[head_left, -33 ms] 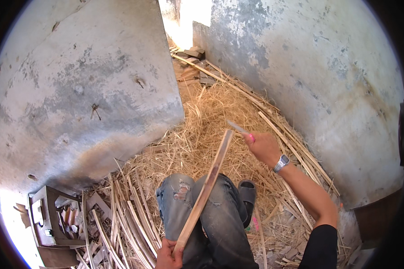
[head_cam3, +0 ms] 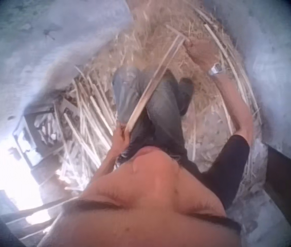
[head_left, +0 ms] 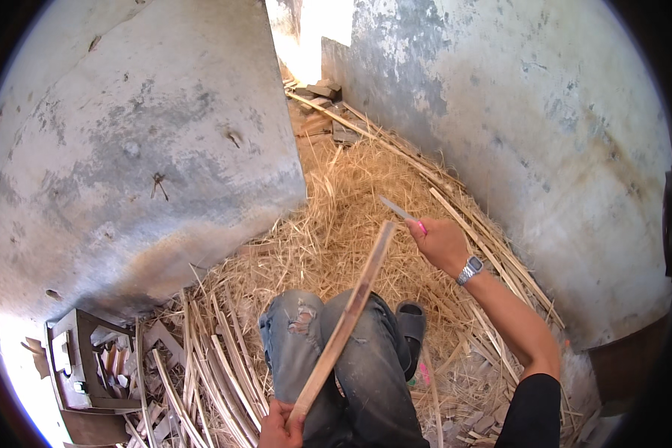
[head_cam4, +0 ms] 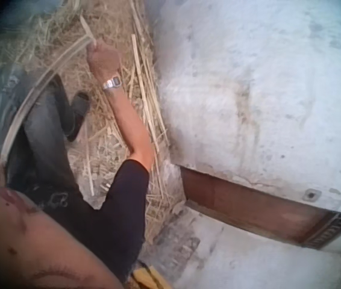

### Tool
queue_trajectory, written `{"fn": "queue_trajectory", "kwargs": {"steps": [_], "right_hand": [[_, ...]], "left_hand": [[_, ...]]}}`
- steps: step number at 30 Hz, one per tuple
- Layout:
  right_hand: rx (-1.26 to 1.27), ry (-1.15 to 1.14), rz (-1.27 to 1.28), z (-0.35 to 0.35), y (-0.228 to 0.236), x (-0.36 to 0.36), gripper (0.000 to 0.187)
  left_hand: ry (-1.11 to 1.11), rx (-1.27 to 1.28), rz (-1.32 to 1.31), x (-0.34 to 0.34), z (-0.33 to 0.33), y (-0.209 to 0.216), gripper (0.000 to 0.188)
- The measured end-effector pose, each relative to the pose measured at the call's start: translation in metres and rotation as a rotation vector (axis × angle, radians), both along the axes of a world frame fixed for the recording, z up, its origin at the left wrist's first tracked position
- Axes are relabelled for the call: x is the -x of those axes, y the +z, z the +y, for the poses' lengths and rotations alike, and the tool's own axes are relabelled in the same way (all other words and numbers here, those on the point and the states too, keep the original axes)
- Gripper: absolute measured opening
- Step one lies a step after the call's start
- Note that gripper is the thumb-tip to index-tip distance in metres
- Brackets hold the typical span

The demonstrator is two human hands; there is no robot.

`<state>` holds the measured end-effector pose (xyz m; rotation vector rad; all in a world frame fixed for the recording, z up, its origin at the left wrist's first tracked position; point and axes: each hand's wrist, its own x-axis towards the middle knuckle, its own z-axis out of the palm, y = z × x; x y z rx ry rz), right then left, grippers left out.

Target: The person sits on a straw-covered floor and uses a knife to shave a thin bamboo strip. They hold the strip with one hand and repeatedly slide the blade along its length, eventually handling another bamboo strip in the same manner.

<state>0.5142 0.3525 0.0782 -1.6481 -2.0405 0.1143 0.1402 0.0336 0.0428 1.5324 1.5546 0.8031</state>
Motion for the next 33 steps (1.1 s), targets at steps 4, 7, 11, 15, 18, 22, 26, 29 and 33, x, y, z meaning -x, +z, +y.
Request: {"fn": "queue_trajectory", "kwargs": {"steps": [4,7,11,15,18,22,26,29,33], "right_hand": [[0.073,0.152,-0.045,-0.042,-0.014,0.029,0.057],[0.161,-0.035,0.005,-0.035,-0.042,0.007,0.047],[0.247,-0.371,0.002,-0.044,-0.143,-0.119,0.046],[0.179,-0.807,-0.249,-0.133,-0.271,-0.335,0.059],[0.6,-0.965,-0.279,-0.157,-0.318,-0.356,0.045],[0.645,-1.102,-0.282,-0.22,-0.376,-0.443,0.042],[0.613,-1.075,-0.081,-0.241,-0.427,-0.436,0.042],[0.656,-1.079,-0.051,-0.245,-0.441,-0.445,0.038],[0.692,-1.038,-0.322,-0.244,-0.444,-0.429,0.032]], "left_hand": [[0.014,0.105,-0.104,-0.003,-0.018,-0.014,0.02],[0.07,0.179,-0.282,-0.009,-0.022,-0.018,0.019],[0.081,0.265,-0.405,-0.01,-0.021,-0.023,0.018],[-0.018,0.343,-0.471,-0.011,-0.006,-0.03,0.021],[0.043,0.519,-0.538,-0.002,-0.007,-0.009,0.026],[-0.01,0.581,-0.605,0.017,-0.001,-0.039,0.037],[0.029,0.62,-0.534,0.014,0.002,-0.037,0.037],[0.036,0.643,-0.606,0.013,0.005,-0.043,0.038],[0.03,0.655,-0.595,0.011,0.006,-0.046,0.038]]}}
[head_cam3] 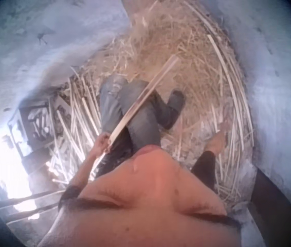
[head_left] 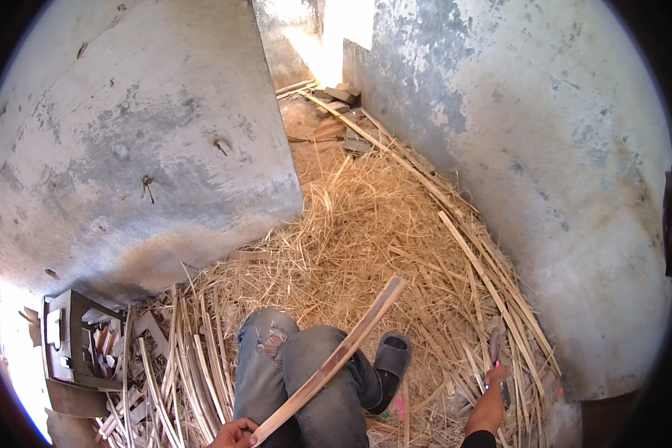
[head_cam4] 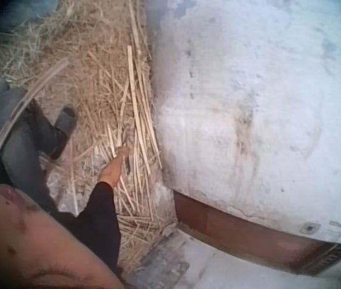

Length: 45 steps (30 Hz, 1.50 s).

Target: The person sits on a straw-covered floor and uses a knife to shave a thin bamboo strip. They hold the strip with one hand and repeatedly slide the blade along its length, eventually handling another bamboo strip in the same manner.

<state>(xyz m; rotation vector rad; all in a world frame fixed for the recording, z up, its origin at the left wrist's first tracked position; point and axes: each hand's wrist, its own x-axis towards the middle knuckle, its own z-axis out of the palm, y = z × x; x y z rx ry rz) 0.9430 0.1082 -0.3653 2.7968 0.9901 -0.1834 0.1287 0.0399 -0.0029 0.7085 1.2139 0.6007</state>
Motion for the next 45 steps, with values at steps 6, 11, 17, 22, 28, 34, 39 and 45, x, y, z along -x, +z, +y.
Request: {"fn": "queue_trajectory", "kwargs": {"steps": [6,11,17,22,28,34,39,45], "right_hand": [[0.03,-0.083,0.072,0.01,0.036,0.013,0.029],[-0.196,-0.129,0.123,-0.011,0.062,0.043,0.018],[-0.624,-0.085,0.324,-0.054,0.114,0.078,0.013],[-0.916,-0.244,0.665,-0.104,0.176,0.124,0.014],[-0.593,0.036,0.529,-0.144,0.254,0.178,0.014],[0.022,0.445,0.29,-0.23,0.225,0.162,0.011],[-0.145,-0.059,0.029,-0.246,0.163,0.152,0.015],[-0.699,0.372,0.501,-0.036,0.276,0.275,0.026]], "left_hand": [[0.021,0.01,-0.034,-0.001,0.006,-0.001,0.042],[-0.014,-0.003,-0.019,-0.004,0.016,0.0,0.038],[-0.033,0.065,-0.131,0.0,0.023,0.007,0.034],[-0.065,0.117,-0.186,0.01,0.028,-0.002,0.034],[-0.047,0.217,-0.268,0.021,0.026,-0.005,0.037],[0.099,0.331,-0.366,0.017,0.027,0.004,0.041],[-0.023,0.324,-0.466,0.018,0.042,0.009,0.039],[-0.011,0.339,-0.364,0.011,0.04,0.022,0.031]]}}
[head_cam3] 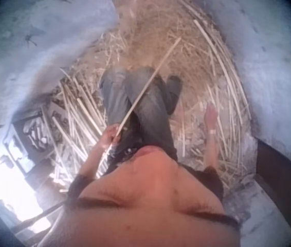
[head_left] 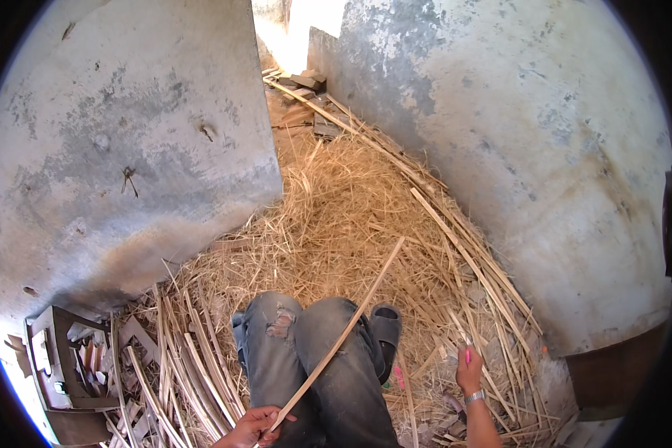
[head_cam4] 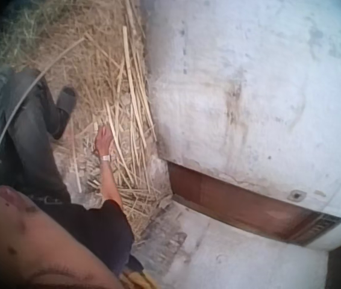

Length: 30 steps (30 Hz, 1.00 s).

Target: The person sits on a straw-covered floor and uses a knife to shave a thin bamboo strip. They hold the strip with one hand and repeatedly slide the blade along its length, eventually handling another bamboo strip in the same manner.

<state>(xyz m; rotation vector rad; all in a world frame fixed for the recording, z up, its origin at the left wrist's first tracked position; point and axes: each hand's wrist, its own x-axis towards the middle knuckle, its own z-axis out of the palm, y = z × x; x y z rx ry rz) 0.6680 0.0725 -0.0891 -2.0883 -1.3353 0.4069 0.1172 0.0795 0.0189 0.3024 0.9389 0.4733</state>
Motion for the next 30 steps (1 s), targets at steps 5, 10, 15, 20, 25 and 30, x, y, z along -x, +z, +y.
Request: {"fn": "queue_trajectory", "kwargs": {"steps": [5,10,15,20,25,30], "right_hand": [[-0.198,0.252,0.379,0.115,0.133,0.102,0.028],[-0.289,0.455,0.105,0.181,0.217,0.166,0.028],[-0.323,0.37,-0.172,0.218,0.208,0.168,0.031],[-0.38,0.444,-0.224,0.214,0.182,0.174,0.034],[-0.365,0.436,-0.235,0.215,0.187,0.176,0.036],[-0.34,0.489,-0.275,0.223,0.183,0.165,0.038]], "left_hand": [[-0.026,-0.084,0.118,-0.014,-0.006,0.009,0.03],[-0.002,-0.134,0.172,-0.009,-0.019,0.014,0.034],[0.069,-0.252,0.42,-0.009,-0.032,-0.009,0.034],[0.063,-0.317,0.327,-0.003,-0.033,-0.018,0.034],[-0.012,-0.3,0.374,-0.006,-0.023,-0.004,0.036],[0.01,-0.268,0.251,-0.005,-0.026,-0.014,0.037]]}}
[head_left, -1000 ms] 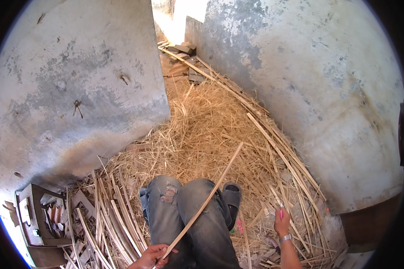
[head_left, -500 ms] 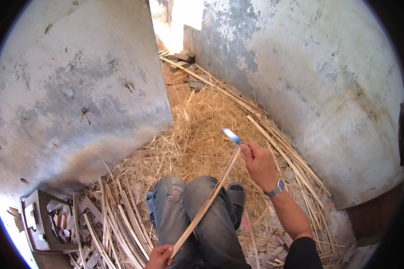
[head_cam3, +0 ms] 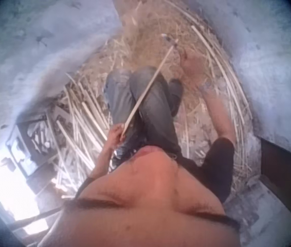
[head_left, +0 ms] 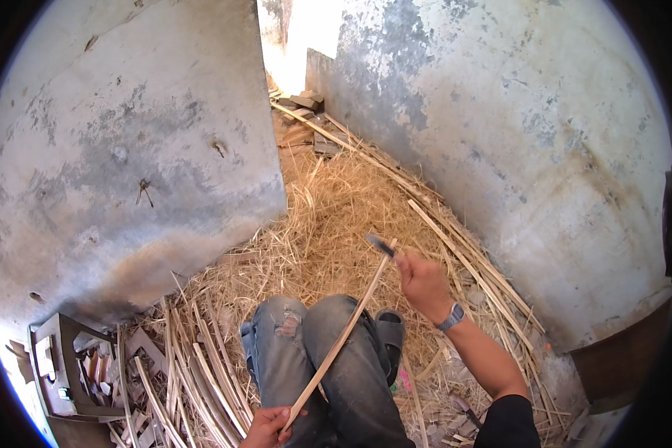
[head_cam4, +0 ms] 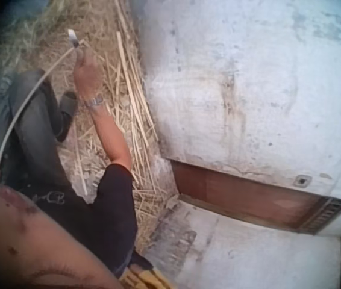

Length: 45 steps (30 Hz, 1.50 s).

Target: The person sits on a straw-covered floor and uses a knife to shave a thin bamboo strip. They hold the strip with one hand and repeatedly slide the blade along its length, eventually handling another bamboo strip in the same manner.

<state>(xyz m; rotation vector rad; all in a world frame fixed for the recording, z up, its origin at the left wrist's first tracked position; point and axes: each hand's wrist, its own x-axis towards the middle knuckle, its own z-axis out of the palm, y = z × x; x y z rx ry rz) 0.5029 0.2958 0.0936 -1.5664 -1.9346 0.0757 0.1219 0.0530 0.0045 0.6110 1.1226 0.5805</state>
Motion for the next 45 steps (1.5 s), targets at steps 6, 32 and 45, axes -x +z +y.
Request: {"fn": "queue_trajectory", "kwargs": {"steps": [6,32,45], "right_hand": [[-0.018,0.149,-0.029,-0.021,-0.007,0.019,0.039],[0.131,0.291,-0.021,-0.042,-0.006,0.051,0.039],[0.029,0.129,-0.027,-0.01,-0.013,0.026,0.038]], "left_hand": [[0.031,0.02,-0.085,-0.005,-0.001,-0.001,0.036],[0.126,0.422,-0.406,-0.044,0.039,0.062,0.031],[-0.007,0.314,-0.562,-0.066,0.08,0.063,0.043]]}}
